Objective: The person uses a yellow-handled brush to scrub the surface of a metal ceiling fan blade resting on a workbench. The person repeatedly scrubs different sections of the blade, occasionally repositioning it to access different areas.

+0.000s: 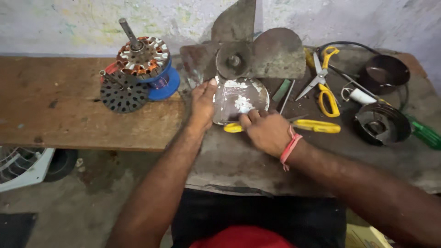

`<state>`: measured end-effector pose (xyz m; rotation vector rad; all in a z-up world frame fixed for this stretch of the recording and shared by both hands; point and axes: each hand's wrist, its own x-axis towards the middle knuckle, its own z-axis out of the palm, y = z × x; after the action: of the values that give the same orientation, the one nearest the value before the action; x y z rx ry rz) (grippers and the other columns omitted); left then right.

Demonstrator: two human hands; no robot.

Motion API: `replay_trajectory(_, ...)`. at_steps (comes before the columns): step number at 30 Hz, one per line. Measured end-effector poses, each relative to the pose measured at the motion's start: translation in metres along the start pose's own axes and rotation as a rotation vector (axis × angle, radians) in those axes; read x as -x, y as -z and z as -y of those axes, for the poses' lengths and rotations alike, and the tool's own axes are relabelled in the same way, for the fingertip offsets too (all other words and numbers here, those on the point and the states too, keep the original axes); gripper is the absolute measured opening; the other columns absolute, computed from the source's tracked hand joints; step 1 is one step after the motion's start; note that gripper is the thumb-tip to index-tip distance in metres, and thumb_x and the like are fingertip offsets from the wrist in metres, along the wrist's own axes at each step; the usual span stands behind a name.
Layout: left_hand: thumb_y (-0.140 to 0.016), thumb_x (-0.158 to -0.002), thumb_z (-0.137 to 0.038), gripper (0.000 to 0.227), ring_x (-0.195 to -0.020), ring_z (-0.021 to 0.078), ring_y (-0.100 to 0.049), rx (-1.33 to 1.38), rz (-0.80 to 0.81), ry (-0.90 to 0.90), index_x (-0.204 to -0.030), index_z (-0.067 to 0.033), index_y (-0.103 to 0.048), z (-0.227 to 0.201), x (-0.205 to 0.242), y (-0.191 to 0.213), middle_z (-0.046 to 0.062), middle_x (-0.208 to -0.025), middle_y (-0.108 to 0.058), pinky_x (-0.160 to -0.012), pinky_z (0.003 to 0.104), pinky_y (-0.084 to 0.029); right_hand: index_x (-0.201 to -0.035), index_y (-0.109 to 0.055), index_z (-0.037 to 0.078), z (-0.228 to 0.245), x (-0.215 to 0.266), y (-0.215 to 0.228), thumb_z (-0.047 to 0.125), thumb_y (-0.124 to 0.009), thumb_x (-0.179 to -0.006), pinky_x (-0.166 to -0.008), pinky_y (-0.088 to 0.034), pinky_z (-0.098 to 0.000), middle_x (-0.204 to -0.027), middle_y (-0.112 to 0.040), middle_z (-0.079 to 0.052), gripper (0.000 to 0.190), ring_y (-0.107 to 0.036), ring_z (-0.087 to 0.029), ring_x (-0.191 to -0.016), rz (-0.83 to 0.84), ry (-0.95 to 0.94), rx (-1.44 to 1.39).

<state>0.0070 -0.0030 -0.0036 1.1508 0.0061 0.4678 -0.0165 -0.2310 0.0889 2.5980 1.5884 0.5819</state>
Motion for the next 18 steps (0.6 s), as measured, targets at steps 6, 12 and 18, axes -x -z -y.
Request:
replay_trajectory(6, -0.067, -0.104, -0.028, 0.029, -0.077, 0.0184, -0.06, -0.405, -0.118, -0.241, -0.096, -0.0002, -0.065, -0.006, 0.012, -0.012, 0.008, -0.086, -0.066, -0.068, 0.034, -0.05, -0.102, -0.064, 0.007, -0.022, 0.017, 0.027, 0.011, -0.072, -0.078, -0.067, -0.053, -0.0481, -0.09, -0.064, -0.014, 0.026, -0.066, -0.036, -0.079, -0.302, -0.025, -0.227)
replay_trajectory(12, -0.081, -0.081, -0.033, 0.044, -0.085, 0.0418, -0.074, -0.985, -0.157, -0.289, -0.105, -0.0006, -0.064, -0.062, 0.05, -0.049, 0.024, -0.088, -0.074, -0.071, 0.047, -0.057, -0.115, -0.063, 0.008, -0.086, 0.053, 0.067, 0.008, -0.073, -0.076, -0.077, -0.049, -0.0472, -0.103, -0.064, -0.014, 0.041, -0.062, -0.04, -0.093, -0.586, -0.009, -0.301)
replay_trajectory(18, -0.07, -0.094, -0.027, 0.037, -0.088, 0.0465, -0.071, -1.031, -0.154, -0.406, -0.117, 0.0003, -0.062, -0.058, 0.052, -0.048, 0.027, -0.093, -0.072, -0.074, 0.052, -0.056, -0.11, -0.069, 0.009, -0.158, 0.048, 0.034, 0.007, -0.068, -0.09, -0.089, -0.046, -0.0445, -0.103, -0.068, -0.007, 0.021, -0.059, -0.031, -0.103, -0.404, -0.165, 0.148)
